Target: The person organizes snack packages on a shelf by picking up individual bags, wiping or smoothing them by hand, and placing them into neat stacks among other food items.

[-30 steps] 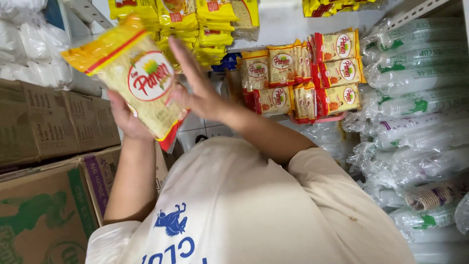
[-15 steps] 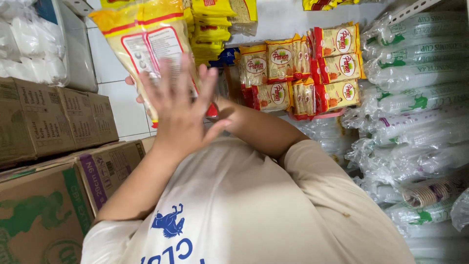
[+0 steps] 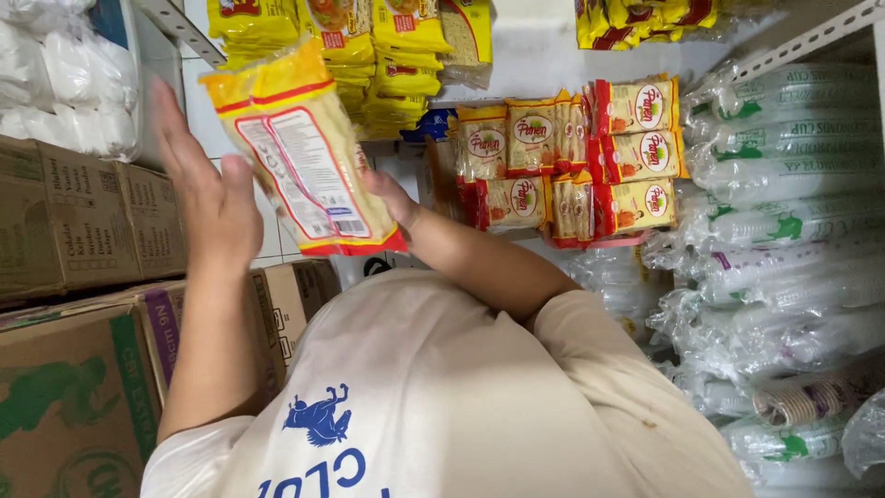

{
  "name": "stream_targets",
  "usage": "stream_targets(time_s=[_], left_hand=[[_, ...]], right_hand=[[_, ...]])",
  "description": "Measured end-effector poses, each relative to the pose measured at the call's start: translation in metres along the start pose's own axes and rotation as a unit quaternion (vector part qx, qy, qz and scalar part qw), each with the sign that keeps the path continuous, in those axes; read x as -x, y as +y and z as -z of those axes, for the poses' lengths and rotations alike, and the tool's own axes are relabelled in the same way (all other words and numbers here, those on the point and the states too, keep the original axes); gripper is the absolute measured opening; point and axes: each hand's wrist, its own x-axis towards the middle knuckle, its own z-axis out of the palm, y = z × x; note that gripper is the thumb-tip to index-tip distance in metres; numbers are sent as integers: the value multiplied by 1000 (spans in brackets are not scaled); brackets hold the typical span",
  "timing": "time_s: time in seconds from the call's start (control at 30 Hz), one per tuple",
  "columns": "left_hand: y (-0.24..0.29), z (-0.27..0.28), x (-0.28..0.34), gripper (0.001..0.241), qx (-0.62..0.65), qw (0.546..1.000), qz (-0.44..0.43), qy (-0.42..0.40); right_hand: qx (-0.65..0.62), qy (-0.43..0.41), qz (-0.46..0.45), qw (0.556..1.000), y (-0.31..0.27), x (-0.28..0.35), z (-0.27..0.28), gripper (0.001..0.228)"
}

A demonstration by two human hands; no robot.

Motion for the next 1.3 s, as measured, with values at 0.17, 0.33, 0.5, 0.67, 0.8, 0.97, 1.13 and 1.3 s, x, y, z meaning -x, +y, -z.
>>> stream_targets(time_s=[0.17,0.33,0.5,0.67,0.8,0.97,1.13,1.3], left_hand=[[-13,-59,30,91,431,891,125,-71],[-7,-93,21,57,479,848,226,7],[24,-110,7,49,568,779,266,-6],[58,-161,-18,52,558,796,226,-62],[85,-203,-40,52,468,856,161,-146],[139,-248,-78,61,499,847,-16,-180],[178,-291,-130,64,421,890,46,-171],[173,-363,-205,26,370,918,-33,-137]], right_hand=[[374,139,93,912,-11,-5,-16,97],[635,99,109,758,-50,31,-34,83],[460,201,29,864,-90,78,-14,80],[330,260,-24,907,-135,132,0,74],[331,263,79,903,-186,180,-5,69],[308,310,223,871,-255,212,-29,64],[414,306,295,805,-336,219,-67,53],[599,339,271,673,-398,209,-83,24]])
